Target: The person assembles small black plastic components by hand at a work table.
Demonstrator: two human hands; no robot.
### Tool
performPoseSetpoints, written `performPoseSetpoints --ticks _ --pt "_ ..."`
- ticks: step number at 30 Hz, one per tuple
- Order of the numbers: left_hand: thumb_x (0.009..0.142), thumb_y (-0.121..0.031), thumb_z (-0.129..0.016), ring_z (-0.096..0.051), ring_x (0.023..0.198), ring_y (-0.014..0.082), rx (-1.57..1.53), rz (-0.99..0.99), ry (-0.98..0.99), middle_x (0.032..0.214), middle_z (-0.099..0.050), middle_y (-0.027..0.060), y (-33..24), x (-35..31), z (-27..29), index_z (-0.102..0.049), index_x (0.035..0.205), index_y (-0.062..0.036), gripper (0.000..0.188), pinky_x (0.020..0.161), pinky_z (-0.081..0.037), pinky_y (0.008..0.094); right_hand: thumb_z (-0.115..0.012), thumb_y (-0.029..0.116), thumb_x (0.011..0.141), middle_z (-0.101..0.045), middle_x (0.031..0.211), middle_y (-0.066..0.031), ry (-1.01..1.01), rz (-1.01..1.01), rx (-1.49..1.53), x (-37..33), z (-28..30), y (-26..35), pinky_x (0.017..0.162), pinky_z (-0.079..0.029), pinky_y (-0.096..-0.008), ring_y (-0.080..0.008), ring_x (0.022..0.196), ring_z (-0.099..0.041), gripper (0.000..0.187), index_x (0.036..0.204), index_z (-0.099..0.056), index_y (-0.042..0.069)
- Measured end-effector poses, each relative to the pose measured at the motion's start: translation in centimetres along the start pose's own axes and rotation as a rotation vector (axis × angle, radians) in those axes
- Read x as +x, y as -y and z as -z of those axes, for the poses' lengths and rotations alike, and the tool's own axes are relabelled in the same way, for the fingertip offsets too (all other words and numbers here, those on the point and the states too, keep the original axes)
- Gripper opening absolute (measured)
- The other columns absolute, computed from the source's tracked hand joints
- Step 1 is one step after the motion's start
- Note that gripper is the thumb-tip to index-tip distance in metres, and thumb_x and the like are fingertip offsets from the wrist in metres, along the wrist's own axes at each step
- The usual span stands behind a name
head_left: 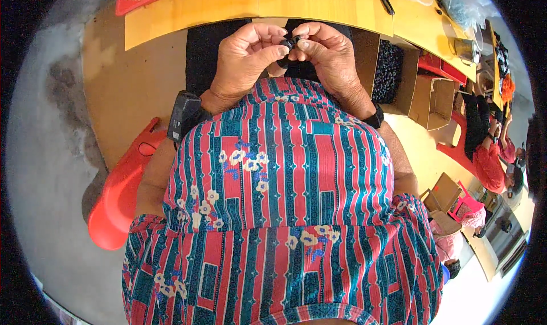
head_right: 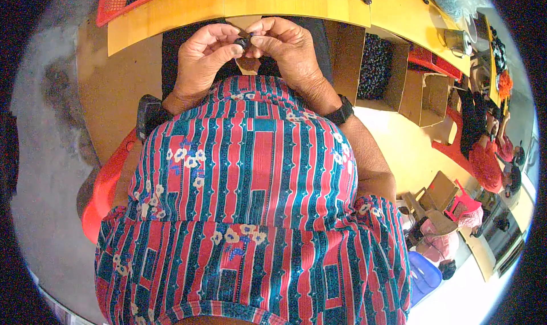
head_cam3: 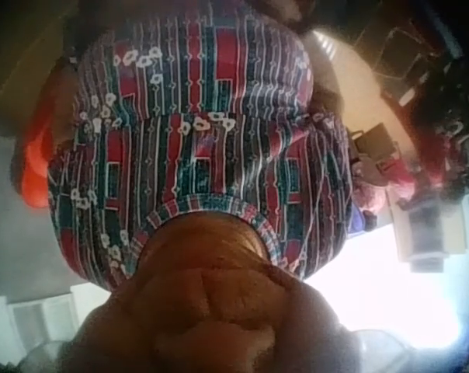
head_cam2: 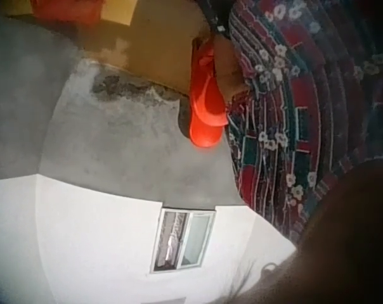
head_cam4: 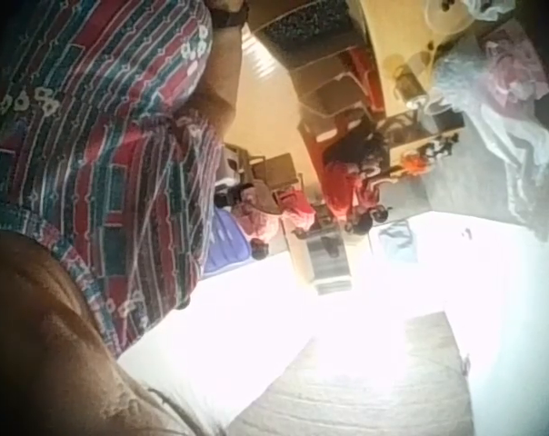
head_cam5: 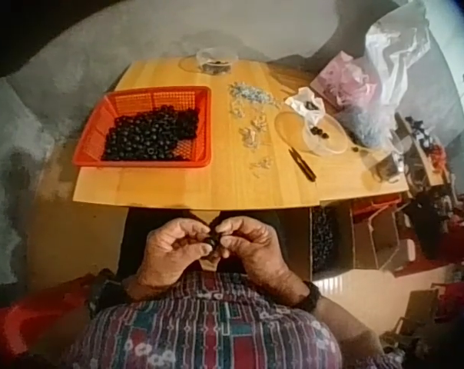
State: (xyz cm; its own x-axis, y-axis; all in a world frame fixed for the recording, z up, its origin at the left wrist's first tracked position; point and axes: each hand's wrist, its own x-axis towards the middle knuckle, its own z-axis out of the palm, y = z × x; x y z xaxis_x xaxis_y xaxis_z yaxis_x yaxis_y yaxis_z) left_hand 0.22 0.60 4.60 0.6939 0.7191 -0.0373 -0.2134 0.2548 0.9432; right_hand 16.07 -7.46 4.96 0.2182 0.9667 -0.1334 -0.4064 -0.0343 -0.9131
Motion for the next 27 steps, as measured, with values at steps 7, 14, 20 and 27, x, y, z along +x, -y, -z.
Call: performPoseSetpoints --ticks 7,14,20,27 --pt "0.079 0.005 -0.062 -0.060 0.081 0.0095 0.022 -0.032 0.011 0.089 -0.063 0.0058 0.05 0.05 0.05 -0.058 0.102 0.0014 0.023 0.071 -0.051 0.0226 -0.055 -0.001 0.085 -0.062 0.081 -0.0056 0.012 -0.006 -0.007 0.19 0.26 -0.20 0.065 -0.049 -0.0230 -0.0102 0.068 -0.057 0.011 0.095 -0.060 -0.001" --pt "0.080 0.005 -0.062 -0.058 0.080 0.0099 0.003 0.011 -0.008 0.089 -0.060 0.0034 -0.34 -0.16 -0.14 -0.058 0.099 0.0009 0.020 0.074 -0.050 0.0233 -0.055 -0.001 0.085 -0.062 0.082 -0.0050 0.023 -0.009 -0.030 0.16 0.16 -0.03 0.065 -0.049 -0.0227 -0.0100 0.068 -0.057 0.012 0.095 -0.060 -0.001" --pt "0.079 0.004 -0.063 -0.058 0.080 0.0100 0.039 0.010 -0.010 0.088 -0.060 0.0031 -0.27 -0.13 0.00 -0.058 0.100 0.0007 0.022 0.074 -0.050 0.0231 -0.056 -0.001 0.084 -0.062 0.082 -0.0039 0.010 0.003 -0.109 0.11 0.12 0.16 0.065 -0.048 -0.0221 -0.0092 0.068 -0.057 0.012 0.095 -0.061 0.000" --pt "0.079 0.004 -0.064 -0.058 0.080 0.0100 0.065 0.007 -0.009 0.088 -0.060 0.0034 0.07 -0.08 0.13 -0.058 0.101 0.0006 0.022 0.074 -0.050 0.0231 -0.055 -0.002 0.084 -0.061 0.080 -0.0022 0.008 0.031 -0.179 -0.07 -0.41 0.72 0.065 -0.047 -0.0214 -0.0081 0.068 -0.056 0.013 0.095 -0.061 0.000"
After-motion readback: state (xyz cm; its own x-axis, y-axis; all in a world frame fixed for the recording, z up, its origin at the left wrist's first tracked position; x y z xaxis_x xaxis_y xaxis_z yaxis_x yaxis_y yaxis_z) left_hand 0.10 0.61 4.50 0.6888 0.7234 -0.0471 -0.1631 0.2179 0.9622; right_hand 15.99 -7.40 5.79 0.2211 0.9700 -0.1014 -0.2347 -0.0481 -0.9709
